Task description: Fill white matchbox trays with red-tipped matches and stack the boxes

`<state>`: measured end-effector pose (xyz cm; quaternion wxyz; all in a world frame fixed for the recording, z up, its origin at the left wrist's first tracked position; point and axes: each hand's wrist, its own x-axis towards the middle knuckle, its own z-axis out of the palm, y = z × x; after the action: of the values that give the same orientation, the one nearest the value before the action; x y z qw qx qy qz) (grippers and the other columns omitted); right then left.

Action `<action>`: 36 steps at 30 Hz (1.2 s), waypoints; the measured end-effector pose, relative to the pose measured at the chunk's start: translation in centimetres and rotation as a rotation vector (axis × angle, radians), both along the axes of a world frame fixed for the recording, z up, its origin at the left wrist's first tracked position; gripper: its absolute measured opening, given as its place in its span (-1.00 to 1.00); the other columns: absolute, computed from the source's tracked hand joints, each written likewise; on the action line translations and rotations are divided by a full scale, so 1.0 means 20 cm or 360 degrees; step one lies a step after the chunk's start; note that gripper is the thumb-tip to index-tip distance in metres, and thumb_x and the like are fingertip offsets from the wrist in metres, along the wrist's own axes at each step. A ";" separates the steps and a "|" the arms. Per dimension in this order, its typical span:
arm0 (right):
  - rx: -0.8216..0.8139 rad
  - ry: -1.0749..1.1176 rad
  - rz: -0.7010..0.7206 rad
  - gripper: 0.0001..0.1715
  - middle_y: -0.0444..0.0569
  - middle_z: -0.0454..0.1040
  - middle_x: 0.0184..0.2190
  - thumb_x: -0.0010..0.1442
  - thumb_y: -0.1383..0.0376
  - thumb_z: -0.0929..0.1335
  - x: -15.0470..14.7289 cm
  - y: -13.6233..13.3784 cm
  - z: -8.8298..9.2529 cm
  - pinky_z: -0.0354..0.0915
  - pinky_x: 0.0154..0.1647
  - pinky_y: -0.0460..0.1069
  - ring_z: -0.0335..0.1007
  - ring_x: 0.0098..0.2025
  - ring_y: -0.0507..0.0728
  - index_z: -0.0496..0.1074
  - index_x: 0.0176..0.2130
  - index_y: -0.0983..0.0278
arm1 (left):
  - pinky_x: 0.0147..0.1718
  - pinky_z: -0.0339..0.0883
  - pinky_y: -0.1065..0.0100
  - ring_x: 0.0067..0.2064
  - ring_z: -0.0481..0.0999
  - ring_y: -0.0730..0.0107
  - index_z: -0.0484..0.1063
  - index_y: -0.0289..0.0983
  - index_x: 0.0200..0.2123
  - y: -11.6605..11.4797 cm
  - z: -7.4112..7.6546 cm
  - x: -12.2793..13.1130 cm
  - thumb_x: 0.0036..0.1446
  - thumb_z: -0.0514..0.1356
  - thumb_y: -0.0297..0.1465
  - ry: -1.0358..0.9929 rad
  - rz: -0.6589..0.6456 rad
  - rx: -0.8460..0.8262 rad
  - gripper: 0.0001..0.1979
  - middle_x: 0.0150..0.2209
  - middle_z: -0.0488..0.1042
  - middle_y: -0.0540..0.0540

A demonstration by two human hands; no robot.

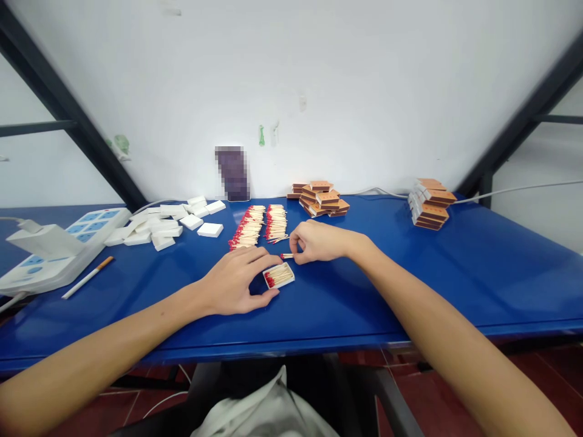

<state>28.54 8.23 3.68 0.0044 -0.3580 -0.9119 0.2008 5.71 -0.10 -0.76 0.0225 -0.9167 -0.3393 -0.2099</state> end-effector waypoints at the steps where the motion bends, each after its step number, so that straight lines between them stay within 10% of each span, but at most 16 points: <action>1: -0.0010 0.0007 -0.0009 -0.86 -0.16 0.40 -0.52 0.02 0.28 0.41 0.00 0.00 0.01 0.09 -0.49 -0.08 0.23 -0.52 -0.01 0.54 -0.36 0.28 | -0.11 0.43 0.14 -0.15 0.53 0.15 0.41 -0.28 0.07 0.00 0.00 0.00 0.17 0.21 -0.19 0.0006 0.0024 0.0014 -0.55 -0.14 0.52 -0.14; 36: -0.0492 0.0145 0.0194 -0.74 -0.23 0.27 -0.61 0.12 0.22 0.40 -0.08 -0.09 0.03 0.04 -0.54 -0.10 0.09 -0.57 -0.04 0.60 -0.23 0.33 | -0.22 0.32 0.29 -0.23 0.42 0.28 0.40 -0.25 -0.15 0.04 -0.02 -0.03 0.20 0.20 -0.25 -0.0128 -0.0157 -0.0167 -0.78 -0.26 0.45 -0.09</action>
<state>26.98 6.41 4.20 -0.0217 -0.2889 -0.8890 0.3545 5.19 0.75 -1.20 -0.0495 -0.9230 -0.3049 -0.2294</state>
